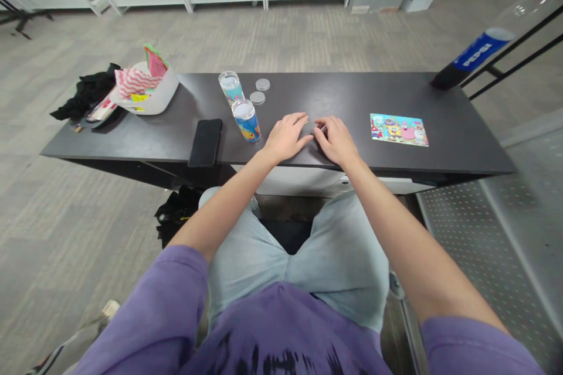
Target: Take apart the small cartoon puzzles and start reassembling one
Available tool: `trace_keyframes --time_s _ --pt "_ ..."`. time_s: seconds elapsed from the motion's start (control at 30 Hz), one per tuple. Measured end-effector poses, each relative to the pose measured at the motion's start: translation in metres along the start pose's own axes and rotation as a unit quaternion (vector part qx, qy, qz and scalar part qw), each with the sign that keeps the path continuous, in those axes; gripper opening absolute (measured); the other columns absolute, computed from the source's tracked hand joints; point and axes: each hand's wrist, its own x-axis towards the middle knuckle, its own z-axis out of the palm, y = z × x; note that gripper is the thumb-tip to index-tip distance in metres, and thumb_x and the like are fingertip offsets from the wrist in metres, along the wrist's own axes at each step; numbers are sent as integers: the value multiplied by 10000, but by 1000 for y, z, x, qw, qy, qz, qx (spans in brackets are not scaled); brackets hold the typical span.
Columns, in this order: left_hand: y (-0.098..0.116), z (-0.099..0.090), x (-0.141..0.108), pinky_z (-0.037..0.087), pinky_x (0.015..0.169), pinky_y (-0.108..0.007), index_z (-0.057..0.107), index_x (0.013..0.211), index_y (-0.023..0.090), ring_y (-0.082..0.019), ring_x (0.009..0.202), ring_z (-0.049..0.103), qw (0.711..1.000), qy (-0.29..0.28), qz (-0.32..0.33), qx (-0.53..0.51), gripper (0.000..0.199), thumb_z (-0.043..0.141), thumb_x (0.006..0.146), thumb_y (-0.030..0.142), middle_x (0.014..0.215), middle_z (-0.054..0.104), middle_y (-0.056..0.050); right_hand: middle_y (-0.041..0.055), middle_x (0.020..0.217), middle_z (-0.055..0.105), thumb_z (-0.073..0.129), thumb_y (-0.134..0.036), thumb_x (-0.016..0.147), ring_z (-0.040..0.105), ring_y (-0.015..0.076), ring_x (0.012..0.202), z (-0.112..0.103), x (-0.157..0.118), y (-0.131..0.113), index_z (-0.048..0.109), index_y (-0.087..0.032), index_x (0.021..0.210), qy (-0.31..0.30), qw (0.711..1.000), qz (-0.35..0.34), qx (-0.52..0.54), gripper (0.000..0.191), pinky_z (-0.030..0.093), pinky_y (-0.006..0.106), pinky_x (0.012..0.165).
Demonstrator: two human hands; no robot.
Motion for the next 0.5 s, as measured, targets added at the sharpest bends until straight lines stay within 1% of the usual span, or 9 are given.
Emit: trace_keyframes --time_s 0.03,0.1,0.17,0.2,0.27,0.33,0.4,0.43,0.5 --pt "-1 6 2 565 1509 -669 739 1831 72 -479 1815 670 1000 -13 -4 1 646 770 1242 335 1939 678 -303 249 1449 874 525 -507 1230 802 477 1407 -1 0 -1 764 -258 1466 -1 1000 2 2 419 599 667 1349" --pt "-5 12 -5 523 1547 -705 763 1816 74 -484 1836 661 1000 -28 5 -1 615 731 1264 342 1929 688 -295 232 1446 884 536 -521 1226 804 476 1382 -2 -1 -1 763 -275 1475 -3 1000 6 10 416 603 684 1348" --pt "-8 12 -26 472 1588 -717 801 1793 131 -466 1823 685 999 -30 26 -4 577 738 1271 370 1900 730 -250 222 1447 892 537 -528 1223 804 477 1353 -2 -1 -1 764 -281 1490 -1 1000 9 18 428 605 706 1345" --pt "-9 11 -38 468 1594 -724 810 1785 146 -460 1804 706 998 -24 51 -4 573 750 1276 403 1884 747 -239 220 1447 893 536 -534 1223 803 477 1343 -2 -1 -1 766 -279 1499 0 1000 10 22 440 604 714 1345" --pt "-12 10 -63 520 1577 -677 839 1741 179 -427 1755 759 996 -10 90 -15 562 826 1255 462 1841 797 -202 219 1448 893 542 -554 1220 802 477 1331 -2 -1 0 770 -276 1510 3 1000 11 28 462 603 718 1347" --pt "-14 11 -81 586 1533 -600 885 1643 264 -350 1697 809 995 -8 100 -26 424 853 1249 416 1750 880 -106 218 1448 893 555 -572 1216 802 480 1326 -2 -1 0 775 -280 1506 3 999 12 32 467 604 718 1345" --pt "-14 15 -92 654 1458 -543 917 1516 354 -278 1606 864 994 -5 96 -43 277 824 1257 322 1627 947 -13 217 1440 895 567 -582 1211 803 484 1318 -2 -1 1 777 -285 1495 2 999 14 31 462 605 720 1336" --pt "-13 16 -95 684 1418 -527 928 1441 381 -253 1549 893 994 -2 96 -54 248 789 1266 275 1558 972 16 218 1434 896 567 -586 1210 804 487 1315 -2 -1 1 775 -285 1491 0 999 16 29 461 606 722 1331" --pt "-9 16 -99 731 1344 -508 937 1296 396 -227 1411 948 990 14 114 -78 279 718 1280 223 1423 1004 37 222 1419 898 559 -596 1211 808 489 1310 -3 -1 1 770 -283 1481 -3 1000 17 23 465 608 727 1321"
